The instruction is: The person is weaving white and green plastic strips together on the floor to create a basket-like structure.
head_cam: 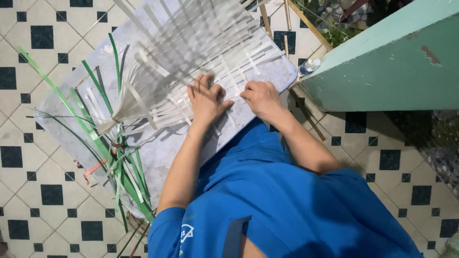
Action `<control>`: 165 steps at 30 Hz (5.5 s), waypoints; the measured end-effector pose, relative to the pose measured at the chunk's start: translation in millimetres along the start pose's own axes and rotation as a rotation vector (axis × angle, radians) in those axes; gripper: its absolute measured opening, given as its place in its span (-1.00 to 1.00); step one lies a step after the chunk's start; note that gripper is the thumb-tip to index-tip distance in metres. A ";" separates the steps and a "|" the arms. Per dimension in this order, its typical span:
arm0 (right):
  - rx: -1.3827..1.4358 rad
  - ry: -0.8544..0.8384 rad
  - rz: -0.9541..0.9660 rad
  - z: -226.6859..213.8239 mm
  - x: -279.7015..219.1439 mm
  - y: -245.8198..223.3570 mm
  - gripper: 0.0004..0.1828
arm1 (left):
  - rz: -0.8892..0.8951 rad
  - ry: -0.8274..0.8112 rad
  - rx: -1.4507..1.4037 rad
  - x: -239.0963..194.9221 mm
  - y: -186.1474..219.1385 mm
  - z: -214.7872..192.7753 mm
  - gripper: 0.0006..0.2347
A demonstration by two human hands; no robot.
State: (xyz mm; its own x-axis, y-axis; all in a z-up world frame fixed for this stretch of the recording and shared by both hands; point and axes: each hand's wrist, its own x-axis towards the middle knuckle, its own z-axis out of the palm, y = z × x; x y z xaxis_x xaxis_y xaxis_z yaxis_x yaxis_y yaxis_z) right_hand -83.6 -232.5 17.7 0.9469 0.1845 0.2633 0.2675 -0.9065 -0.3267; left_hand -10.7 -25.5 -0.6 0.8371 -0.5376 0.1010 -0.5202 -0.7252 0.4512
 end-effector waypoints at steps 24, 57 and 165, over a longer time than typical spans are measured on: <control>1.313 -0.485 0.810 -15.7 -28.2 -3.1 -0.47 | -0.065 -0.074 -0.125 -2.8 3.1 -4.6 -0.60; 0.000 -0.678 0.240 -86.7 52.1 15.3 -0.68 | -0.043 -0.028 -0.074 -1.8 -0.8 1.1 -0.61; 0.062 -0.849 -0.106 -69.9 103.5 -6.4 0.06 | -0.030 -0.497 0.031 8.5 -16.3 -68.1 -0.18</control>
State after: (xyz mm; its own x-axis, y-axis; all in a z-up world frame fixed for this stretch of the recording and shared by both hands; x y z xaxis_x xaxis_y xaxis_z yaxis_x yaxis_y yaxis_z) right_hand 0.2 -234.2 110.5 0.7224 0.5114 -0.4654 0.3480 -0.8505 -0.3945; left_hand 16.4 11.1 53.2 0.6738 -0.6508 -0.3500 -0.5081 -0.7519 0.4201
